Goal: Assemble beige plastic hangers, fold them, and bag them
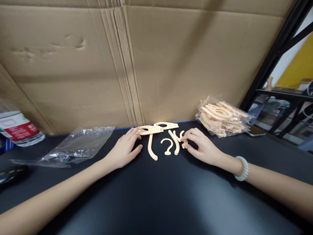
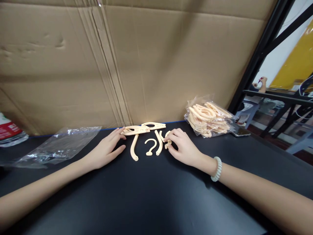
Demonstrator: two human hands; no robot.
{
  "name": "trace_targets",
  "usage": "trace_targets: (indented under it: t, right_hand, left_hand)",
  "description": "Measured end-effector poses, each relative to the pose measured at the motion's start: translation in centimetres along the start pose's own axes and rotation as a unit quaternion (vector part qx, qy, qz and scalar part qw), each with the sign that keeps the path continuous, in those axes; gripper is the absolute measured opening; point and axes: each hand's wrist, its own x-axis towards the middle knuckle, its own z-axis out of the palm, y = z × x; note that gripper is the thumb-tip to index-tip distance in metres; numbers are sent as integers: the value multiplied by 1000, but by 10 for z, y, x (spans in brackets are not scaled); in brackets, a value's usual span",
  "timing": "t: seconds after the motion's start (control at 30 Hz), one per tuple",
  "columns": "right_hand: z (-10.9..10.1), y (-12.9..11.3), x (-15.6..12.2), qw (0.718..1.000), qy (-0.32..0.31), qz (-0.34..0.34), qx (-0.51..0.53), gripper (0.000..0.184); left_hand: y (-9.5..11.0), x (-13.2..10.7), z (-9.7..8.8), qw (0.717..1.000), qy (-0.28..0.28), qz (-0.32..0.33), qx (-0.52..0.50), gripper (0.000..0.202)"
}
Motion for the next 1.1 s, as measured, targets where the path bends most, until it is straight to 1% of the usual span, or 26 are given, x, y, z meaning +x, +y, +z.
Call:
trace_targets:
  t: [0.07, 0.17, 0.23, 0.37, 0.57, 0.73, 0.83, 0.9, 0.93, 0.97, 1.03, 1.07, 1.1]
  right_hand:
    - [0, 0, 0, 1000, -2, -1, 4, 23]
    - [0, 1, 0, 1000, -2, -2, 7, 23]
    - [0, 1, 0, 1000, 0, -2, 7, 23]
    - [0, 1, 0, 1000, 7, 0, 5, 21]
    - [0, -1, 1, 1000, 15, -1, 5, 19]
    - [0, -2, 1, 1000, 24, -3, 4, 19]
    - [0, -2, 1, 1000, 28, -3, 10, 17]
    - [1, -1, 1, 999, 39, 0, 23, 18]
    - [2, -1, 1, 998, 49, 10, 40, 20]
    - [3, -1, 1, 995, 59, 26, 69, 25]
    - [5, -4, 0, 981, 72, 75, 163, 44]
    - [5, -7, 0, 968, 69, 99, 220, 53]
    - [5, -11, 0, 951, 56, 117, 279, 60]
  left_hand:
    - [1, 1, -1, 1000, -13, 4, 11, 37]
    - [1, 2, -1, 999, -2, 35, 21, 43]
    - [2, 2, -1, 998, 21, 48, 27, 46]
    - [4, 0, -1, 996, 66, 46, 40, 49]
    - [10, -6, -4, 989, 130, 67, 26, 55]
    - [15, -8, -8, 979, 174, 106, 5, 59]
    - [19, -9, -11, 964, 207, 164, 5, 62]
    - [22, -11, -13, 947, 227, 226, 13, 65]
    - [23, -11, -14, 934, 238, 267, 19, 67]
    - [25, -12, -15, 917, 247, 311, 26, 68]
    - [28, -14, -17, 887, 252, 384, 46, 64]
    - [29, -15, -18, 878, 248, 405, 62, 59]
    - [30, -16, -18, 874, 241, 414, 80, 52]
